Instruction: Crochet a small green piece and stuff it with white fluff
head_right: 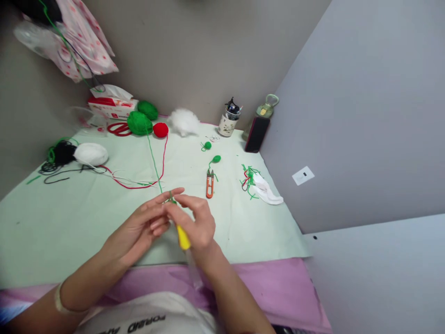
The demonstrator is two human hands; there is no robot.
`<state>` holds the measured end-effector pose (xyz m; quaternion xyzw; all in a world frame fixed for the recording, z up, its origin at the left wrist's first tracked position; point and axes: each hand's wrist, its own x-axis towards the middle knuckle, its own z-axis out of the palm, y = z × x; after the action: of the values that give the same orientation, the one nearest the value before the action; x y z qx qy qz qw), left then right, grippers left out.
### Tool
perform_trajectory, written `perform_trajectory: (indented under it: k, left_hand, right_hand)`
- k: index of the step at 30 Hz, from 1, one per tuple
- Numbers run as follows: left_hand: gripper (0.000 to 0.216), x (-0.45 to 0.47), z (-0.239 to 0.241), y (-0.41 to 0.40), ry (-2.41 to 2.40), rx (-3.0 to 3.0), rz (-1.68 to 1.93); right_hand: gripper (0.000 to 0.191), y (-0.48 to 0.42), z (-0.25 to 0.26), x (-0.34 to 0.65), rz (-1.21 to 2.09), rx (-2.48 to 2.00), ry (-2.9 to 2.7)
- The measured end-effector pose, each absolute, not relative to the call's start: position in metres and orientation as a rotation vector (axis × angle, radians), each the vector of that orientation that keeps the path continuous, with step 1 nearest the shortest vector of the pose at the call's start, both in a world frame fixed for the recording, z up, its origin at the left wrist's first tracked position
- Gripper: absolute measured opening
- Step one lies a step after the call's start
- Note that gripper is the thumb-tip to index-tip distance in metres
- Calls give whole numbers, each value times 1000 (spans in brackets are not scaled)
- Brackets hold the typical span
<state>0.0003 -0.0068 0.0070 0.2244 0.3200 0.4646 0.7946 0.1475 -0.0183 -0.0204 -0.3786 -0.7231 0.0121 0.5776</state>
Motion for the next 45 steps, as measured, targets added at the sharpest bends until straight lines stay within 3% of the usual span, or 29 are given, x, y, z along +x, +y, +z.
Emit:
perform_trajectory:
  k: [6,11,17,19,24,34,39,43,45]
  left_hand:
    - [35,1,9,-6,707,581,1084]
    - [31,5,8,-9,788,708,1101]
    - [38,2,6,-5,744,582,1031]
    - [33,0,6,-2,701,498,985]
    - [32,-2,10,-2,706,539,1078]
    - [32,-2,7,-5,765,743,1057]
    - [29,-2,7,-6,801,768,1116]
    - [38,2,6,-6,796,700,1137]
    - [38,3,5,-4,736,600,1059]
  right_hand:
    - [19,-13,-8,146,673,-896,-1294]
    - [21,-12,-8,145,612,-920,-1389]
    - [37,-16,-22,150,141,-907,-1733]
    - [30,-16,-21,152,224,-927,-1629]
    - [18,-13,-9,152,791,-891,-1212]
    - [22,-10,-11,155,997,-891,-1160]
    - [20,-17,-5,157,576,-937,-1519]
    - [33,-19,-11,155,8,-869,-1877]
    - [36,-19,-15,154,-70,-875,-1891]
